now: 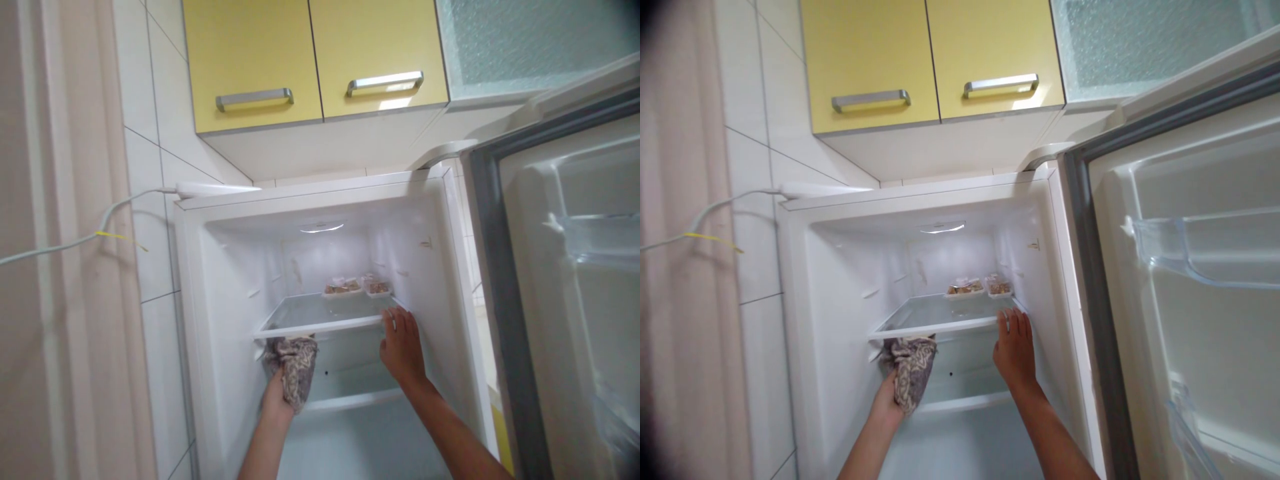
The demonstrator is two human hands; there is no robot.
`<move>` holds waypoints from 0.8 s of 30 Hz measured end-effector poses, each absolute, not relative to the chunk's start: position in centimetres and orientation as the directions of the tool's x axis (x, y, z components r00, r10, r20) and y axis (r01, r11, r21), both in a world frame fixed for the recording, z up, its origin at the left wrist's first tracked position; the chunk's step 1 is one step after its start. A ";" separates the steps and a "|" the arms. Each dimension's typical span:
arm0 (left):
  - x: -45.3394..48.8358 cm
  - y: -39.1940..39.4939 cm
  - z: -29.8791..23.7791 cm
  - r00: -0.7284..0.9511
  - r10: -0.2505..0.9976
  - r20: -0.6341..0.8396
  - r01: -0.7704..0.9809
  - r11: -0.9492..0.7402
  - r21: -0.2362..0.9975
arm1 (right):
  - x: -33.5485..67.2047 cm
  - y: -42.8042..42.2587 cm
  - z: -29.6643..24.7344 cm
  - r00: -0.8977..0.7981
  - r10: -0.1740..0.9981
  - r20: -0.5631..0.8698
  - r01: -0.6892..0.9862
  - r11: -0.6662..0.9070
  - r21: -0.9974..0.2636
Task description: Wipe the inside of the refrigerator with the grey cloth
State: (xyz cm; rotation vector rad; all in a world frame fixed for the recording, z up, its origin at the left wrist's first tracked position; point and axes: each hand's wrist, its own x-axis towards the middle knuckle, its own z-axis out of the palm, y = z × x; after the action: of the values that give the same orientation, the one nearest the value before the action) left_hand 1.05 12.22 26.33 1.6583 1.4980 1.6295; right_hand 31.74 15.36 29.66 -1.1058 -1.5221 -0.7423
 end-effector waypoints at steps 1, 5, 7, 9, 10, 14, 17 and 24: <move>1.4 11.7 26.6 -0.241 0.830 0.503 0.236 -0.453 0.860 | 31.8 15.3 29.7 -0.014 0.260 0.965 0.925 0.371 -0.087; 3.0 9.4 29.5 -0.405 0.802 0.438 -0.714 -0.577 0.396 | 32.0 15.0 29.9 -0.043 0.260 0.965 0.939 0.341 -0.050; 3.9 8.9 31.8 -0.393 0.827 0.401 -0.855 -0.490 0.172 | 32.1 14.9 29.9 -0.052 0.251 0.967 0.945 0.327 -0.034; 4.8 8.9 33.8 -0.366 0.852 0.374 -0.895 -0.432 0.108 | 32.2 14.9 29.9 -0.058 0.245 0.968 0.947 0.320 -0.024; 5.1 9.1 34.6 -0.365 0.860 0.357 -0.901 -0.423 0.097 | 32.2 14.9 29.9 -0.058 0.245 0.968 0.947 0.322 -0.024; 6.4 10.1 35.5 -0.450 0.835 0.315 -0.860 -0.501 0.100 | 32.1 15.1 29.8 -0.037 0.241 0.970 0.935 0.351 -0.051; 6.9 11.0 35.1 -0.498 0.804 0.326 -0.819 -0.559 0.128 | 32.0 15.4 29.6 -0.020 0.223 0.975 0.927 0.368 -0.065; 5.2 15.9 35.0 -0.467 0.808 0.358 -0.804 -0.557 0.209 | 31.6 16.2 29.2 0.034 0.171 0.985 0.925 0.368 -0.096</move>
State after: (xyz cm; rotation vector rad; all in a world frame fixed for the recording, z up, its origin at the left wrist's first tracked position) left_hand 5.19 15.91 34.99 0.5188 0.0136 2.0985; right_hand 31.60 16.21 29.18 -1.0615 -1.4329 -0.7927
